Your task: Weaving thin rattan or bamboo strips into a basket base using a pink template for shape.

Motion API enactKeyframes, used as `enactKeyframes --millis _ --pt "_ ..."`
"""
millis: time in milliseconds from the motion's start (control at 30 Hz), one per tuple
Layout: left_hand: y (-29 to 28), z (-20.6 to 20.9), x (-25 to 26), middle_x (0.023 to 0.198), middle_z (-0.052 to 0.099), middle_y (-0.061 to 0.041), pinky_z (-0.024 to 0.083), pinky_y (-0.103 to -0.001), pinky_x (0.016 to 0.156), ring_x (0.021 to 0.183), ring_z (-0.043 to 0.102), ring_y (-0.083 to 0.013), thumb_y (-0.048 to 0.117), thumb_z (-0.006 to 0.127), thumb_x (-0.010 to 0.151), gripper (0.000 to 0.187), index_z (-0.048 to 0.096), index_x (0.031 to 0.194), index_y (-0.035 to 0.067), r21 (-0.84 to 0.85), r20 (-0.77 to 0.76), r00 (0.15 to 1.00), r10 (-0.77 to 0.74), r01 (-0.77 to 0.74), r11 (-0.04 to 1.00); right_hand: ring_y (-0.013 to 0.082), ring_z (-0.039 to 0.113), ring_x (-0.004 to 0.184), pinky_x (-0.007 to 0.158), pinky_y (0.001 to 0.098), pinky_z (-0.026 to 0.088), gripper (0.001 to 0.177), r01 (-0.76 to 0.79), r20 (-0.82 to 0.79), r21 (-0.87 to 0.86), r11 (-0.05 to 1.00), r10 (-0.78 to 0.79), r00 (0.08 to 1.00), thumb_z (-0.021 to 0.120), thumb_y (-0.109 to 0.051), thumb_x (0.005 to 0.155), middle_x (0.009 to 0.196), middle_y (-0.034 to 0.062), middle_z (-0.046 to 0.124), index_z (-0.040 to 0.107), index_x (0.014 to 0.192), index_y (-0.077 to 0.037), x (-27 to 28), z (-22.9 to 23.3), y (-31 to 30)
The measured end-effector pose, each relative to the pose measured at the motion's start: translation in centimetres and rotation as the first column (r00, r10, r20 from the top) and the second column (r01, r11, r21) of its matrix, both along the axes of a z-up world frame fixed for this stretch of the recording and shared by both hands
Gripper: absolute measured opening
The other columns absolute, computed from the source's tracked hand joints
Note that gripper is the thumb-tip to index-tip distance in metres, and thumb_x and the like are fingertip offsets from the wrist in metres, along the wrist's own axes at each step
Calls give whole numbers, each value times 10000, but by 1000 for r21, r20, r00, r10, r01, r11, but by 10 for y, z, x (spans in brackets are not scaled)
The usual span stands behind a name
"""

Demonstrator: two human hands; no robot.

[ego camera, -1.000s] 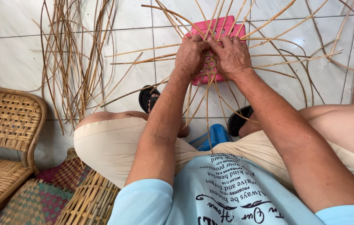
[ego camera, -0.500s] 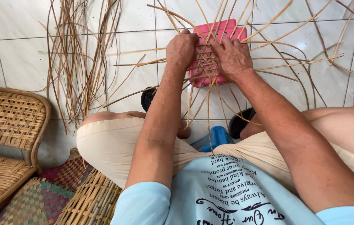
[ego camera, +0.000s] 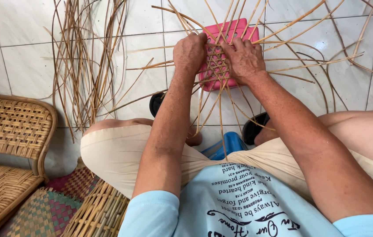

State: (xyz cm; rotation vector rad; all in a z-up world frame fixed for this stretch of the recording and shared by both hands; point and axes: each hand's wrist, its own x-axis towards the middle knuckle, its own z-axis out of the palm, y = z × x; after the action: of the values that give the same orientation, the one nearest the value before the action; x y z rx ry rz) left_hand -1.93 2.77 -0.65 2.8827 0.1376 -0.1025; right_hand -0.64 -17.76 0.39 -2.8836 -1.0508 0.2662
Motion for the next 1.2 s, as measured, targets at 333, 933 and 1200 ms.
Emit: enactKeyframes --millis 333,933,1200 --pt "-5 9 6 1010 550 -90 506 -472 485 681 576 -332 71 574 912 44 562 911 113 -398 284 957 55 66 915 391 593 1068 820 583 477 572 9 -15 -20 1000 -9 1000 513 -379 1043 1221 162 560 422 1590 -241 -2 7 2" --pt "5 13 37 1719 76 -151 466 -540 1284 1585 373 -413 192 806 780 1057 251 1668 340 69 440 897 41 -79 994 411 548 1214 948 616 444 661 56 -130 -88 995 -67 989 577 -269 998 1348 175 536 373 1626 -246 1 18 7" --pt "56 149 29 1592 461 -81 554 -429 1080 1358 589 -252 180 926 804 818 496 1499 180 -135 -74 970 231 -239 961 385 580 1121 876 568 484 716 33 -91 -102 994 -42 995 606 -224 928 1276 151 535 372 1604 -258 1 5 6"
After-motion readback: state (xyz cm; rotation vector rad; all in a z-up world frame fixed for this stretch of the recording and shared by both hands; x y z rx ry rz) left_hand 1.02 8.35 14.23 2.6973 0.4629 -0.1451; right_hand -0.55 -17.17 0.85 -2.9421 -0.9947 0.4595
